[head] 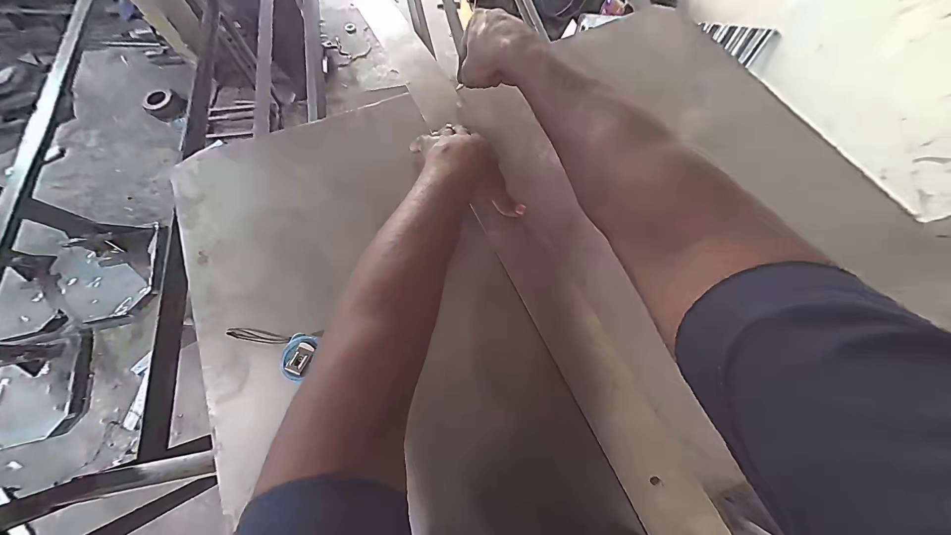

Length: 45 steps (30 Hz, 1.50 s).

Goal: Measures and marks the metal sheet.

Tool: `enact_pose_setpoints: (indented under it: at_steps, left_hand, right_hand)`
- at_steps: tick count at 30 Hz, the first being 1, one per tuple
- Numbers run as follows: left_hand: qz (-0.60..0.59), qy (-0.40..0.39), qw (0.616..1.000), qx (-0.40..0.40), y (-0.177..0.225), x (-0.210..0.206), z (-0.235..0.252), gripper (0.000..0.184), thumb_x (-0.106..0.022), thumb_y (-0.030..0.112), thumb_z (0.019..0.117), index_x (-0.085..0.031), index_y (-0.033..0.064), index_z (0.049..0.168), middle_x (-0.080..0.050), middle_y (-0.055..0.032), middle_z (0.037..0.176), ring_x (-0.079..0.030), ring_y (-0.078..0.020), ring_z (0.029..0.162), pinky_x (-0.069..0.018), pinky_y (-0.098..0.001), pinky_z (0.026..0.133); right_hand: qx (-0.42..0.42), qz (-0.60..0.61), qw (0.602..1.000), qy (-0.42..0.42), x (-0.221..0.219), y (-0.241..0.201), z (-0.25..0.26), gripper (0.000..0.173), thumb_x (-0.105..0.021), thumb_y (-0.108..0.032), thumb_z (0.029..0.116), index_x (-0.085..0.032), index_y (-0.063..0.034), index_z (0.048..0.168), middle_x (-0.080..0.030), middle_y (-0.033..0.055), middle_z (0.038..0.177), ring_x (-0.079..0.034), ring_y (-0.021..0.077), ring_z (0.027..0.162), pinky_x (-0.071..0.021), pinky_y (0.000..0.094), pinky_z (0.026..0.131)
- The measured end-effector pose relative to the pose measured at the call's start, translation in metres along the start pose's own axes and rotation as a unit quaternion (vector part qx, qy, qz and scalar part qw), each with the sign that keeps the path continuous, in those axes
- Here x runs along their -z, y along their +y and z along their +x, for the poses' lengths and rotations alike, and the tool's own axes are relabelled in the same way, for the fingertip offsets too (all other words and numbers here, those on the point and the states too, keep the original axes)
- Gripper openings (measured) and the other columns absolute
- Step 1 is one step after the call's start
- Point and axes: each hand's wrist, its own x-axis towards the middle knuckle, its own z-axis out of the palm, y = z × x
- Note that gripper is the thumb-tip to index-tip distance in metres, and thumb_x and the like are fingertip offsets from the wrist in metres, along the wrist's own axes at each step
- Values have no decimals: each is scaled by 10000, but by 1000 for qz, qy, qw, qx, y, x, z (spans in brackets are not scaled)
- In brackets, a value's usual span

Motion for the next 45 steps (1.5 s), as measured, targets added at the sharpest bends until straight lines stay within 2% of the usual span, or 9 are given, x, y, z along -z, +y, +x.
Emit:
enact_pose_setpoints:
  at_steps: [4,11,19,21,23,27,31,34,45]
  left_hand:
    - [-9,11,1000,-5,-3,-3,4,1408,-718,947,381,-523,68,1464,-461,-209,1537,-426,-418,1431,-366,-756,1040]
    - [-9,-9,1000,-18,-1,5,-3,1305,-735,917,468,-542,72,1444,-441,-252,1540,-397,-470,1436,-320,-801,1034]
    - [-36,-5,999,-21,-3,2,-4,1365,-770,884,497,-465,-7,1484,-374,-291,1573,-314,-480,1483,-275,-796,1079]
    - [-38,28,997,-54,0,-1,-15,1147,-764,855,576,-611,-9,1314,-505,-282,1455,-400,-485,1422,-317,-799,1046]
    - [-27,83,990,-109,5,-10,-35,729,-743,727,752,-710,23,936,-681,-251,1112,-612,-472,1165,-456,-749,923]
    - [-36,99,983,-150,30,-17,-82,366,-689,400,908,-698,41,838,-704,-228,920,-674,-465,982,-475,-728,876]
    - [26,27,988,-147,49,-16,-114,943,-733,871,577,-706,125,1154,-707,-212,1113,-647,-432,1123,-404,-744,1001]
    - [71,-19,989,-125,59,-25,-115,1277,-709,951,445,-609,52,1346,-540,-288,1407,-478,-471,1356,-280,-761,1100]
    - [94,-36,989,-112,61,-28,-106,1267,-662,986,464,-635,-10,1247,-558,-329,1345,-504,-527,1303,-344,-818,991]
  right_hand:
    - [28,-14,999,2,-7,17,-23,294,-657,-271,905,-722,-60,1101,-666,213,1176,-631,384,1140,-494,621,918]
    - [57,-19,998,-23,-20,37,-121,189,-636,-248,925,-724,-95,994,-677,172,1075,-643,360,1067,-503,597,853]
    - [28,6,996,-80,-28,48,-236,201,-607,-218,970,-751,-201,1109,-706,91,1060,-669,299,1028,-530,562,833]
    - [27,-15,996,-86,-23,45,-233,162,-637,-249,956,-749,-177,1048,-697,112,1014,-664,321,998,-522,581,791]
    - [43,-27,996,-78,-23,44,-232,150,-659,-252,929,-743,-155,1006,-687,118,995,-660,329,984,-521,581,773]
    - [42,-16,997,-62,-23,42,-238,141,-659,-218,918,-702,-113,1001,-669,153,1038,-647,369,1027,-513,608,767]
    - [21,3,998,-54,-29,44,-236,166,-711,-233,873,-701,-112,986,-662,173,1059,-643,387,1037,-517,631,753]
    - [28,6,998,-49,-31,45,-239,178,-717,-257,879,-723,-130,1004,-670,167,1063,-649,378,1030,-520,628,756]
    - [51,18,996,-67,-54,70,-380,198,-629,-223,964,-706,-154,1133,-678,103,1055,-657,320,1028,-538,555,789]
